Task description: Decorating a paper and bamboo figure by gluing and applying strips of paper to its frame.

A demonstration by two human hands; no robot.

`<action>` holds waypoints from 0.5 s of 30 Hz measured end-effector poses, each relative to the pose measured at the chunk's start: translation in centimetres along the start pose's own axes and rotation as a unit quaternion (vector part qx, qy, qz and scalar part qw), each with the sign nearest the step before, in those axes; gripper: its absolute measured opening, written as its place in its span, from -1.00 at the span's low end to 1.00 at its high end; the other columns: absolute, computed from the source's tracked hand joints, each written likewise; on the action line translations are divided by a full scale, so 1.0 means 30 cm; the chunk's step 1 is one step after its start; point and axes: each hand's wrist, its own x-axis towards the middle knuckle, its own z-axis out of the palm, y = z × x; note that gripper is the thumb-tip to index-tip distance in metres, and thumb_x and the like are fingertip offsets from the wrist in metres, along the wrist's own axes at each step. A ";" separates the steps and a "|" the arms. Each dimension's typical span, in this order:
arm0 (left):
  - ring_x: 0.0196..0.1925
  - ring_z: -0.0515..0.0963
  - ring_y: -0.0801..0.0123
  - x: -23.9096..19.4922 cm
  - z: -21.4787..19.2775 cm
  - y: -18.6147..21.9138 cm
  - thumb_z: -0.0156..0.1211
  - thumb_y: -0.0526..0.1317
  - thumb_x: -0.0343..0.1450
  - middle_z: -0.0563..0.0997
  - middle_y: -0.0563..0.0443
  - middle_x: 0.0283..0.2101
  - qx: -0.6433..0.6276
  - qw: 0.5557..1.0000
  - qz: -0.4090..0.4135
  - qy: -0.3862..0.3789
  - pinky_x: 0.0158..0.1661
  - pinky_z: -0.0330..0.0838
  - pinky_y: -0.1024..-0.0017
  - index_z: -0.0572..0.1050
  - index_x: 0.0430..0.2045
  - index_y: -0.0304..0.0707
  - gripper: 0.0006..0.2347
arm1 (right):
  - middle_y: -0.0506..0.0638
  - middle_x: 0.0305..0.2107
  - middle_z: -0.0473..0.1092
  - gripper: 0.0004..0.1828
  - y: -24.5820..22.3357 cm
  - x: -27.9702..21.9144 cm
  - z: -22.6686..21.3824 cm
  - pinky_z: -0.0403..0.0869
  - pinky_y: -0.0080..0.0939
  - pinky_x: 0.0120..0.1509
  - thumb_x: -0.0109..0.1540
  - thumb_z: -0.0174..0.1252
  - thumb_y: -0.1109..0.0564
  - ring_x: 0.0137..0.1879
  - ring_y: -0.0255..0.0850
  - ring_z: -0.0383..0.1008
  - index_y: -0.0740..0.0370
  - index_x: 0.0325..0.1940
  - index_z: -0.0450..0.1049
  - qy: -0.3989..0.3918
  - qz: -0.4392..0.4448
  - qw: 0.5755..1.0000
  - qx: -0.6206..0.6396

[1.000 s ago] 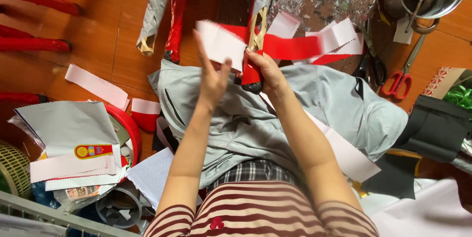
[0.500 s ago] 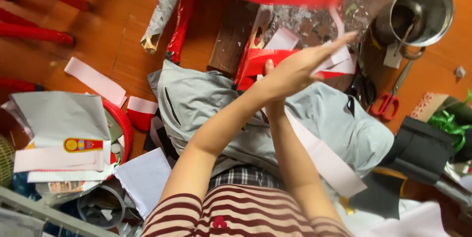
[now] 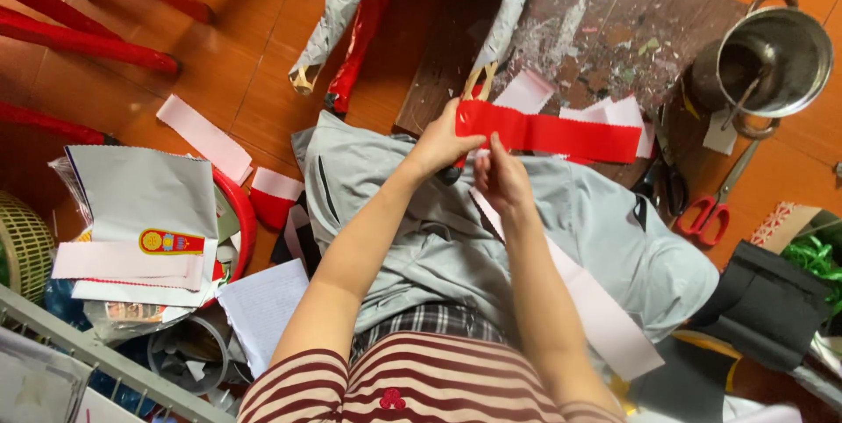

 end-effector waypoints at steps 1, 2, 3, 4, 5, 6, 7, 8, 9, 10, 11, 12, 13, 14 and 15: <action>0.12 0.66 0.12 0.002 0.002 -0.007 0.43 -0.12 0.27 0.64 -0.25 0.08 -0.001 1.000 0.003 0.003 0.06 0.52 0.31 0.22 0.30 -0.23 -0.30 | 0.08 -0.37 0.51 -0.63 -0.040 -0.013 0.040 0.52 -0.22 -0.20 0.45 0.13 0.02 -0.34 -0.22 0.52 0.29 -0.36 0.52 -0.003 0.000 1.000 -0.003; 0.07 0.70 0.09 0.003 0.002 -0.014 0.42 -0.10 0.28 0.67 -0.27 0.03 0.019 1.000 -0.015 -0.004 0.03 0.55 0.29 0.22 0.31 -0.24 -0.31 | 0.11 -0.36 0.51 -0.56 -0.079 -0.027 0.081 0.50 -0.20 -0.21 0.51 0.08 -0.03 -0.36 -0.19 0.49 0.30 -0.36 0.50 -0.046 -0.032 0.997 -0.060; 0.01 0.73 0.07 0.007 -0.003 -0.017 0.42 -0.08 0.29 0.70 -0.30 -0.02 0.039 0.999 -0.032 -0.005 -0.01 0.58 0.27 0.23 0.31 -0.25 -0.31 | 0.15 -0.34 0.50 -0.49 -0.122 -0.030 0.128 0.47 -0.18 -0.23 0.56 0.04 -0.07 -0.38 -0.17 0.46 0.31 -0.35 0.47 -0.092 -0.062 0.987 -0.119; 0.01 0.73 0.07 0.012 0.008 -0.030 0.42 -0.08 0.29 0.70 -0.30 -0.02 0.038 0.999 -0.028 0.002 -0.01 0.58 0.27 0.23 0.31 -0.25 -0.31 | 0.15 -0.34 0.50 -0.49 -0.166 -0.005 0.200 0.47 -0.18 -0.23 0.56 0.04 -0.07 -0.38 -0.17 0.46 0.31 -0.35 0.47 -0.099 -0.060 0.986 -0.123; 0.00 0.71 0.04 0.012 0.017 -0.045 0.43 -0.09 0.26 0.67 -0.31 -0.02 0.031 0.999 -0.015 0.013 -0.02 0.57 0.25 0.08 0.38 -0.22 -0.20 | 0.11 -0.23 0.48 -0.63 -0.206 0.021 0.275 0.48 -0.19 -0.10 0.53 0.04 -0.06 -0.24 -0.19 0.46 0.29 -0.17 0.45 -0.048 -0.135 0.971 -0.190; 0.00 0.69 0.00 0.010 0.025 -0.060 0.44 -0.10 0.24 0.64 -0.33 -0.02 0.025 0.999 -0.001 0.024 -0.03 0.56 0.23 -0.06 0.46 -0.18 -0.09 | 0.06 -0.12 0.46 -0.70 -0.241 0.043 0.353 0.49 -0.21 0.03 0.49 0.04 -0.05 -0.11 -0.21 0.47 0.26 0.01 0.43 -0.001 -0.213 0.944 -0.254; 0.00 0.69 0.00 0.014 0.028 -0.055 0.44 -0.10 0.24 0.64 -0.33 -0.02 0.023 0.999 0.006 0.042 -0.03 0.56 0.23 -0.06 0.46 -0.18 -0.09 | 0.06 -0.12 0.46 -0.70 -0.270 0.113 0.398 0.49 -0.21 0.03 0.49 0.04 -0.05 -0.11 -0.21 0.47 0.26 0.01 0.43 -0.019 -0.209 0.942 -0.261; -0.01 0.68 -0.03 0.018 0.030 -0.049 0.44 -0.09 0.23 0.64 -0.36 -0.02 0.031 0.999 0.000 0.037 -0.02 0.56 0.23 -0.14 0.48 -0.16 -0.04 | -0.02 -0.06 0.43 -0.70 -0.294 0.182 0.448 0.49 -0.20 0.01 0.44 0.04 -0.04 -0.09 -0.25 0.46 0.14 0.17 0.33 0.043 -0.206 0.935 -0.284; -0.01 0.68 -0.06 0.019 0.030 -0.048 0.45 -0.08 0.23 0.63 -0.40 -0.03 0.038 0.999 -0.009 0.034 -0.01 0.55 0.22 -0.21 0.50 -0.13 0.01 | -0.11 0.01 0.41 -0.57 -0.309 0.252 0.501 0.50 -0.20 -0.01 0.39 0.04 -0.03 -0.07 -0.29 0.45 0.01 0.34 0.24 0.105 -0.201 0.924 -0.307; -0.01 0.68 -0.06 0.020 0.038 -0.040 0.45 -0.08 0.23 0.63 -0.40 -0.03 0.035 0.998 -0.005 0.053 -0.01 0.55 0.22 -0.21 0.50 -0.13 0.01 | -0.11 0.01 0.41 -0.57 -0.324 0.302 0.517 0.50 -0.20 -0.01 0.39 0.04 -0.03 -0.07 -0.29 0.45 0.01 0.34 0.24 0.087 -0.196 0.925 -0.315; -0.02 0.68 -0.10 0.017 0.047 -0.036 0.45 -0.08 0.23 0.60 -0.43 0.00 0.029 0.999 0.004 0.042 -0.02 0.55 0.21 -0.22 0.51 -0.11 0.01 | -0.13 -0.03 0.37 -0.53 -0.331 0.351 0.532 0.52 -0.15 -0.08 0.40 0.05 -0.01 -0.12 -0.26 0.45 -0.04 0.38 0.16 0.102 -0.181 0.923 -0.325; -0.04 0.68 -0.14 0.017 0.056 -0.033 0.44 -0.08 0.23 0.58 -0.47 0.02 0.022 0.999 0.013 0.031 -0.04 0.55 0.20 -0.23 0.51 -0.09 0.01 | -0.14 -0.06 0.33 -0.48 -0.336 0.403 0.548 0.55 -0.10 -0.14 0.40 0.05 0.02 -0.17 -0.23 0.44 -0.08 0.42 0.08 0.117 -0.165 0.920 -0.335; -0.04 0.68 -0.14 0.009 0.070 -0.023 0.44 -0.08 0.23 0.58 -0.47 0.02 0.018 0.998 0.012 0.050 -0.04 0.55 0.20 -0.23 0.51 -0.09 0.01 | -0.14 -0.06 0.33 -0.48 -0.358 0.459 0.486 0.55 -0.10 -0.14 0.40 0.05 0.02 -0.17 -0.23 0.44 -0.08 0.42 0.08 0.102 -0.157 0.920 -0.343; -0.03 0.65 -0.17 0.006 0.085 -0.014 0.43 -0.07 0.25 0.57 -0.53 -0.02 0.035 0.999 0.000 0.040 -0.01 0.51 0.18 -0.24 0.52 -0.05 0.01 | -0.09 -0.06 0.34 -0.46 -0.381 0.522 0.427 0.55 -0.11 -0.13 0.41 0.08 0.09 -0.14 -0.22 0.44 -0.03 0.45 0.10 0.068 -0.181 0.894 -0.404; -0.02 0.62 -0.20 0.001 0.099 -0.006 0.42 -0.07 0.28 0.57 -0.59 -0.07 0.052 0.998 -0.013 0.027 0.03 0.47 0.16 -0.25 0.54 -0.01 0.00 | -0.03 -0.06 0.34 -0.45 -0.401 0.586 0.366 0.55 -0.11 -0.11 0.42 0.10 0.16 -0.12 -0.20 0.44 0.01 0.48 0.13 0.034 -0.208 0.863 -0.460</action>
